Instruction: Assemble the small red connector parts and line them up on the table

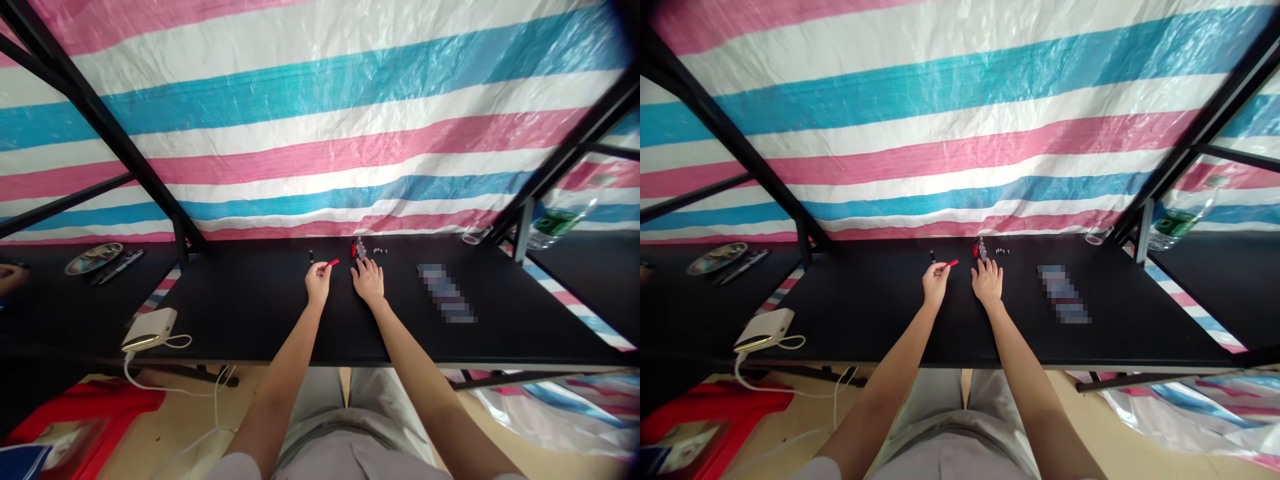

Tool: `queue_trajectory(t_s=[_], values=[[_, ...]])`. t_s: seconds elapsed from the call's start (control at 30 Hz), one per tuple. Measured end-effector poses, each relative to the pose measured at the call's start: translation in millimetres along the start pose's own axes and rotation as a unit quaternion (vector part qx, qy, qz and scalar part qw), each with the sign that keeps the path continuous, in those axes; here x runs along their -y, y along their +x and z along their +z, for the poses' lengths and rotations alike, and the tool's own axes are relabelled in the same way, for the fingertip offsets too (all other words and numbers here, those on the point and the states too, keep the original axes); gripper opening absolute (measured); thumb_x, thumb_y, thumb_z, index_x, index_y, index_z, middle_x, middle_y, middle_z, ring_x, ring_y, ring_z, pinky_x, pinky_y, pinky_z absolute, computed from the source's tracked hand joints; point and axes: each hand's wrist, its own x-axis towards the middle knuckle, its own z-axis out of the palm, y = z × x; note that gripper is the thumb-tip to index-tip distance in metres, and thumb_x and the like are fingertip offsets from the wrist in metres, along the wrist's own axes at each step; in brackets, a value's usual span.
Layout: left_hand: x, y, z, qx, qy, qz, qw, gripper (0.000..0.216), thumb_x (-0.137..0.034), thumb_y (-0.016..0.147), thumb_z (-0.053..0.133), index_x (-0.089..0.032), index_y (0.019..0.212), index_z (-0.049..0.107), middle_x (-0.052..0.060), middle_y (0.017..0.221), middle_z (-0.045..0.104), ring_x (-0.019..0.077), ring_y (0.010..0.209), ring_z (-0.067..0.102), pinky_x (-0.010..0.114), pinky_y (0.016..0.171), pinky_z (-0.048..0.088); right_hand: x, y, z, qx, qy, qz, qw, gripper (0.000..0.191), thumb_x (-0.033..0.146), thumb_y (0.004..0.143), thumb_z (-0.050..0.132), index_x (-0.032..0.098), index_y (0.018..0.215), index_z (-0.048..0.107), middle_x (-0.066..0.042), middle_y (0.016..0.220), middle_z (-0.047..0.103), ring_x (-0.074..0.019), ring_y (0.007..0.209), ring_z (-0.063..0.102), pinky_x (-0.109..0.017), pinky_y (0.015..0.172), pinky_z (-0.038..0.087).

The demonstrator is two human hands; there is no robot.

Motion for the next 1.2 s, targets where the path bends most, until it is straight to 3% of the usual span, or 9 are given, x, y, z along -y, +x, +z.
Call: queue_trajectory(t_s=[0.17,0.27,0.47,0.7,1.0,1.2], values=[[-1.3,-0.8,1.4,0.001,-0.007,0.002,1.0,0.025,-0.038,0.075,0.056,-0.016,0.085,0.06,0.005,0.079,0.064,0.0118,0.067,0.059,0.025,0.066,0.048,6.2,-1.7,-7.6,-0.01,0.011,-0.024,1.0,0.036,0.034,0.085,0.04,0.019,0.114,0.053,-0.015,0.123,0.049,-0.0275,0.118,0.039,-0.054,0.095,0.025],[-2.5,-1.0,1.3,-0.006,-0.014,0.011,1.0,0.024,-0.037,0.076,0.056,-0.016,0.085,0.06,0.005,0.08,0.063,0.0116,0.068,0.059,0.024,0.067,0.048,12.2,-3.5,-20.4,-0.017,0.04,-0.087,0.995,0.033,0.033,0.085,0.042,0.021,0.113,0.053,-0.011,0.118,0.053,-0.0243,0.113,0.043,-0.047,0.094,0.029],[-5.6,-1.3,-0.1,-0.026,-0.023,0.017,0.999,0.023,-0.035,0.076,0.056,-0.015,0.085,0.06,0.005,0.08,0.063,0.0115,0.067,0.058,0.024,0.067,0.048,13.9,-4.6,-32.1,-0.046,0.119,-0.129,0.983,0.019,0.029,0.085,0.042,0.018,0.087,0.057,-0.005,0.088,0.063,-0.0167,0.082,0.057,-0.036,0.084,0.036],[-6.1,-2.1,-1.6,-0.017,-0.02,0.017,1.0,0.023,-0.036,0.076,0.055,-0.016,0.085,0.059,0.005,0.08,0.063,0.0118,0.068,0.058,0.025,0.067,0.048,12.0,-4.7,-26.6,-0.047,0.158,-0.138,0.977,0.025,0.032,0.086,0.042,0.018,0.103,0.054,-0.005,0.089,0.065,-0.0166,0.082,0.06,-0.034,0.084,0.039],[-1.9,0.2,-2.5,-0.029,-0.013,0.022,0.999,0.027,-0.038,0.078,0.053,-0.016,0.093,0.059,0.007,0.088,0.063,0.0123,0.071,0.058,0.025,0.068,0.049,11.0,-5.0,-28.7,-0.024,0.129,-0.155,0.979,0.028,0.029,0.087,0.04,0.019,0.11,0.053,-0.005,0.089,0.065,-0.016,0.081,0.06,-0.033,0.083,0.039],[-5.6,0.9,-5.6,0.053,-0.011,0.066,0.996,0.034,-0.029,0.079,0.052,-0.02,0.111,0.055,0.011,0.115,0.055,0.0137,0.081,0.059,0.021,0.058,0.047,11.6,-5.4,-31.2,-0.033,0.127,-0.149,0.98,0.029,0.029,0.087,0.04,0.019,0.112,0.052,-0.005,0.088,0.065,-0.0165,0.082,0.059,-0.033,0.083,0.038]])
